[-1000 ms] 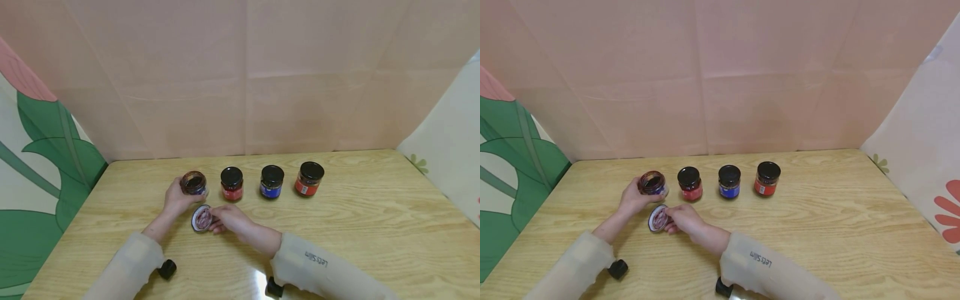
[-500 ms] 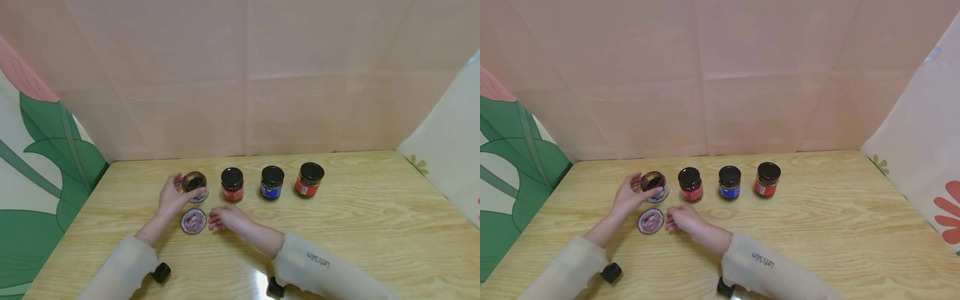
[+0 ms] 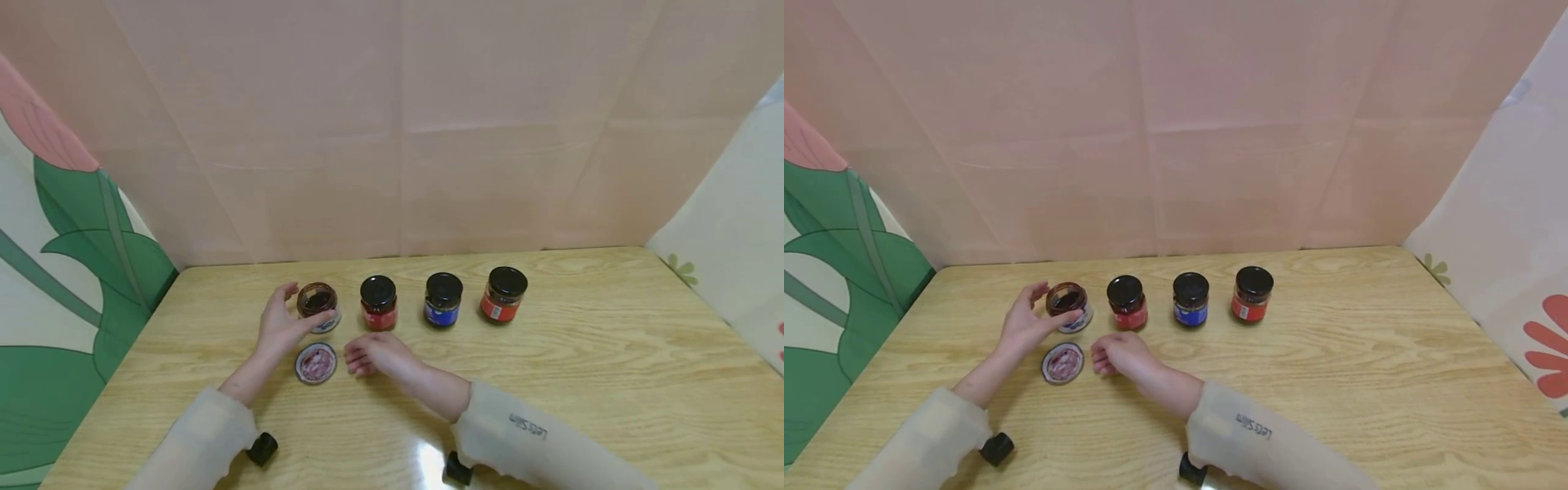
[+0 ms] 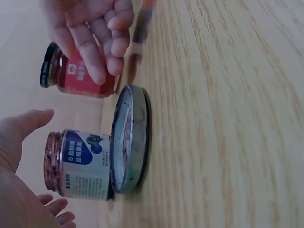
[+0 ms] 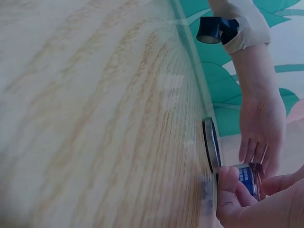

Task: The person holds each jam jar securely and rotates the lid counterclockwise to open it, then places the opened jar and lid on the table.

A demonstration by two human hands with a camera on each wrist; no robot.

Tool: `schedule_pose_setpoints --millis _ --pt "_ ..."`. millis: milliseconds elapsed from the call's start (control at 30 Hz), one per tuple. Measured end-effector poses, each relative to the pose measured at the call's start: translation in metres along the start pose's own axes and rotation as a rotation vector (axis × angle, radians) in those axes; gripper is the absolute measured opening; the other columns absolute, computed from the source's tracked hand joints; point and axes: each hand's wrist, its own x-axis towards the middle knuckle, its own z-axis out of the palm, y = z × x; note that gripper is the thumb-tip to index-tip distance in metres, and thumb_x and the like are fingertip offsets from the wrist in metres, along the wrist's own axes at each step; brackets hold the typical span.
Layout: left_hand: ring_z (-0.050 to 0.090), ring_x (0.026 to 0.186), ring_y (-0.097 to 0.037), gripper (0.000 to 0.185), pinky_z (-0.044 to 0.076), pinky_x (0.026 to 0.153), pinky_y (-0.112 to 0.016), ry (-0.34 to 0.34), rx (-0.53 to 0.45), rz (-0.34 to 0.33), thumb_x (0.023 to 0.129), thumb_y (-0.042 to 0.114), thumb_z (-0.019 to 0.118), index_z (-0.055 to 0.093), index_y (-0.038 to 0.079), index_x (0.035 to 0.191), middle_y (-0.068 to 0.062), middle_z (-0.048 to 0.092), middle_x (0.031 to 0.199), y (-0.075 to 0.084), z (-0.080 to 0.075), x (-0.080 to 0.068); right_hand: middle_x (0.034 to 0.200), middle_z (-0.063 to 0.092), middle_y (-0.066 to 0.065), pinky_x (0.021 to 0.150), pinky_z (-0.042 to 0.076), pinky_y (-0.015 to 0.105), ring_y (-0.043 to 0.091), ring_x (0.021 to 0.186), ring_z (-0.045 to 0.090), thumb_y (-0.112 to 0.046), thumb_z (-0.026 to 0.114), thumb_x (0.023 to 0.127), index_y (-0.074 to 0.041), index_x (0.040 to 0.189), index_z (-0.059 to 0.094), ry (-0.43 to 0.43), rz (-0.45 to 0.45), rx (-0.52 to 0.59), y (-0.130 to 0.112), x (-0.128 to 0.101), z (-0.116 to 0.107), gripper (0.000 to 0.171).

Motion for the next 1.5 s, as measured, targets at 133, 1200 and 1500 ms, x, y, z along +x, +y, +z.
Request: schedule_pose_setpoints --millis 133,1200,1500 --pt "0.031 0.138 -0.037 0.101 0.025 0.115 -0.051 0.01 0.006 0.034 0.068 0.03 0.086 0.028 0.002 0.146 -0.019 0.035 0.149 0.002 0.001 -0.001 0.101 0.067 0.025 0.073 0.057 0.027 0.012 0.073 0.064 -0.009 0.048 0.096 0.014 0.113 0.058 0.002 -0.037 -0.032 0.0 -0.001 -0.006 0.03" --pt "0.038 0.134 -0.039 0.093 0.031 0.109 -0.057 -0.009 0.084 0.322 0.069 0.02 0.085 0.032 0.008 0.144 -0.018 0.037 0.147 0.03 0.011 -0.03 0.103 0.066 0.026 0.077 0.057 0.039 0.032 0.086 0.067 -0.004 0.05 0.093 0.011 0.114 0.06 0.045 -0.282 -0.3 -0.008 -0.019 -0.059 0.027" --pt "0.036 0.136 -0.036 0.094 0.033 0.11 -0.054 -0.053 0.084 0.313 0.069 0.019 0.086 0.031 0.008 0.146 -0.016 0.037 0.148 0.036 0.016 -0.033 0.104 0.066 0.024 0.077 0.057 0.038 0.03 0.09 0.067 -0.007 0.051 0.094 0.01 0.114 0.06 0.074 -0.331 -0.367 -0.012 -0.023 -0.073 0.027"
